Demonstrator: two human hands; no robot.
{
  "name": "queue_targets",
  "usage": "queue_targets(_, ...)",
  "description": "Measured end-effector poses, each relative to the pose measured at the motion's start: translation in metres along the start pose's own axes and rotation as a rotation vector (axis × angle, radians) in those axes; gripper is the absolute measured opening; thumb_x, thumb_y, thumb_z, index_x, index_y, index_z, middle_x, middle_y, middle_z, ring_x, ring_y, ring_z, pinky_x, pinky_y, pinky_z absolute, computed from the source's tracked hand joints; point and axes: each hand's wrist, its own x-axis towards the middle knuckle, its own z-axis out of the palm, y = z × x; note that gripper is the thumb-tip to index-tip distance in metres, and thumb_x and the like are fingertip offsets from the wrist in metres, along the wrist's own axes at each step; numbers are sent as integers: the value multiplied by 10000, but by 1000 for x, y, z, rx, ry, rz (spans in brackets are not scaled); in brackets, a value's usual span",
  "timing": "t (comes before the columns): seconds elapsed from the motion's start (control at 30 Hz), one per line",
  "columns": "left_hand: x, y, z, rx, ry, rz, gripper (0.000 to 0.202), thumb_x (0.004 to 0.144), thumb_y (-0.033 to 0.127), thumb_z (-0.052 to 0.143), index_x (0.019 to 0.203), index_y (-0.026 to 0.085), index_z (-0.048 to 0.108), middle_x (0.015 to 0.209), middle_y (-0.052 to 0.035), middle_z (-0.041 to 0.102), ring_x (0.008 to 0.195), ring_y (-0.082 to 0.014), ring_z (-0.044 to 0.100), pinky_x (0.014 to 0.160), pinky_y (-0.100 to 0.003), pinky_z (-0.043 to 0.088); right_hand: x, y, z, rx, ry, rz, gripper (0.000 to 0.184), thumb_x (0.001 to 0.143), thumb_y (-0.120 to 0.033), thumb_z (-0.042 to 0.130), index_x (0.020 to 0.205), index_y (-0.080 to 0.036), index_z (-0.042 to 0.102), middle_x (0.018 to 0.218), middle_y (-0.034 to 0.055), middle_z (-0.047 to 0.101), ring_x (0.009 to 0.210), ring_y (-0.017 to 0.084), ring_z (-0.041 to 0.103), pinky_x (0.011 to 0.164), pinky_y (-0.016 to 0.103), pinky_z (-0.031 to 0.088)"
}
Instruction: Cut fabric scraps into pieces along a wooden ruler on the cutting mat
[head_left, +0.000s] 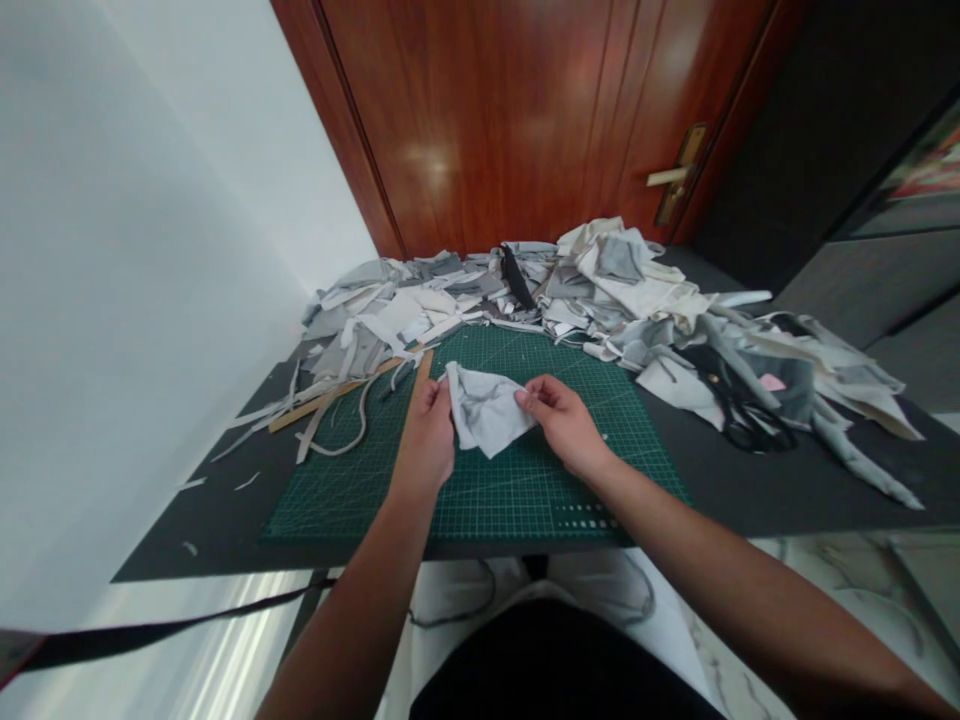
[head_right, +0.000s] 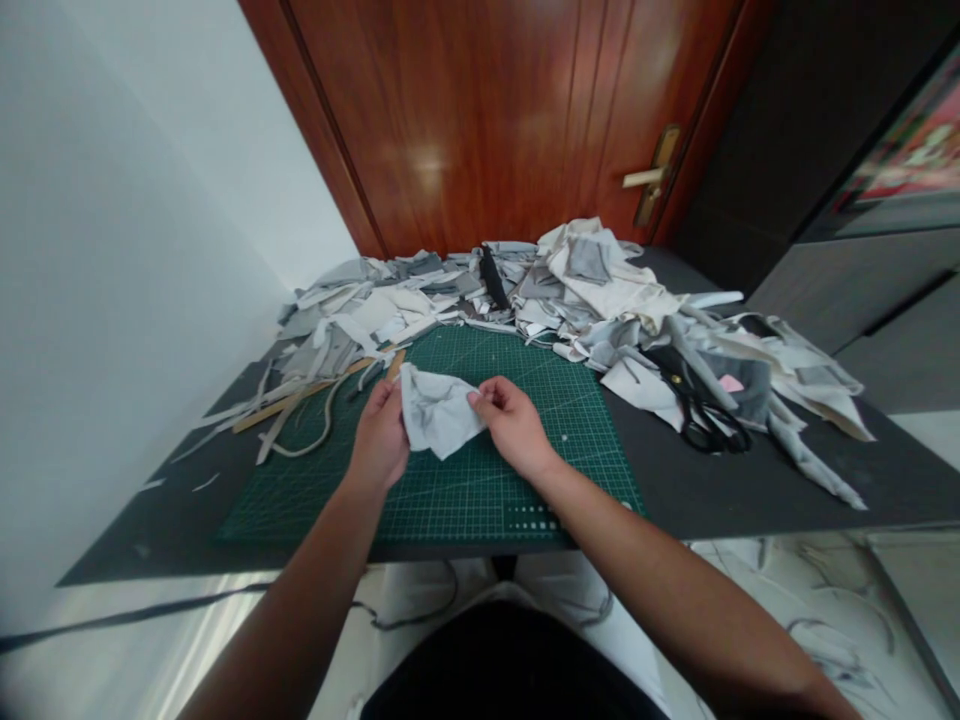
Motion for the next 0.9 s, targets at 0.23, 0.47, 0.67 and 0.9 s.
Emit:
queue_targets(0.23, -9, 1, 1, -216, -2, -120, 297, 909, 509, 555, 1021, 235, 522, 967, -33, 695, 896, -201, 710, 751, -332, 567, -7, -3, -33, -26, 255, -37, 245, 862, -469, 563, 864, -264, 430, 713, -43, 436, 643, 156, 433, 578, 264, 358)
queue_targets(0.47, -23, -5, 12, 268, -288, 125, 807, 613, 204, 849, 1354, 223, 528, 1201, -92, 663, 1087, -256, 650, 946, -405, 520, -10, -19, -41, -91, -62, -80, 262, 835, -410, 637, 1045, -257, 610, 817, -17, 641, 696, 166, 566, 641, 284, 442)
queue_targets(0.67, -2, 21, -10, 566, -297, 203, 222, 743, 285, 743, 954, 215, 750, 957, -44, 741, 936, -255, 677, 895, -388, 505, 0, -31, -67, -334, 15, -147, 273, 873, -395, 600, 1024, -219, 743, 1013, 50, 750, 940, 231, 658, 850, 366, 480)
queue_targets(0.9, 2, 83, -14, 660, -308, 439, 338, 722, 267, 720, 1050, 191, 748, 1011, -43, 738, 951, -239, 659, 900, -348, 500, 2, -62, -85, -630, 23, -405, 276, 803, -376, 699, 1023, -211, 726, 1153, 102, 675, 1072, 278, 612, 969, 431, 455)
